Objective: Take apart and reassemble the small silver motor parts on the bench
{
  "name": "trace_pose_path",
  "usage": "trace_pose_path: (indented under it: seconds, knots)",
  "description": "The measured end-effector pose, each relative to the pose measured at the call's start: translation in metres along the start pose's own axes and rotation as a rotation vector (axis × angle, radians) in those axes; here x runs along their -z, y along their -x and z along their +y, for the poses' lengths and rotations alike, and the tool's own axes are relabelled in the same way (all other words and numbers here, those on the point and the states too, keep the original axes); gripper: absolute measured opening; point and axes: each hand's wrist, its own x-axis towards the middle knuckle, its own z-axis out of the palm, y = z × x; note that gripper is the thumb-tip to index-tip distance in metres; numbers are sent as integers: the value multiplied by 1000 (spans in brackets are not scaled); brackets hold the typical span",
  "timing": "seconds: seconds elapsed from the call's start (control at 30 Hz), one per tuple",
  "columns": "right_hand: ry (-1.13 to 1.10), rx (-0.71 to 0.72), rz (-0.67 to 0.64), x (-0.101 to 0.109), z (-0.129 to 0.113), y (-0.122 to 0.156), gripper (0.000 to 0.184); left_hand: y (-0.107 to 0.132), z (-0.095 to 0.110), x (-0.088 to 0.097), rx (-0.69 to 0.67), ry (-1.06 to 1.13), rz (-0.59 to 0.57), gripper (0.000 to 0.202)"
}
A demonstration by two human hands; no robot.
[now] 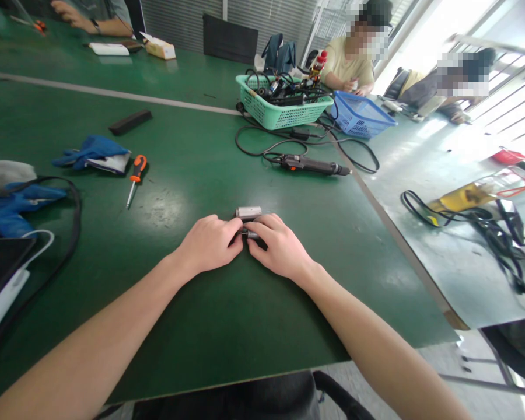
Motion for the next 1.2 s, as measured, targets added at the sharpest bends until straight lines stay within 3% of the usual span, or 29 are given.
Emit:
trace_pose_path:
  seconds: [1.2]
  knots:
    - [29,-31,-4,0,0,-1,22,0,-1,-2,5,3,15,19]
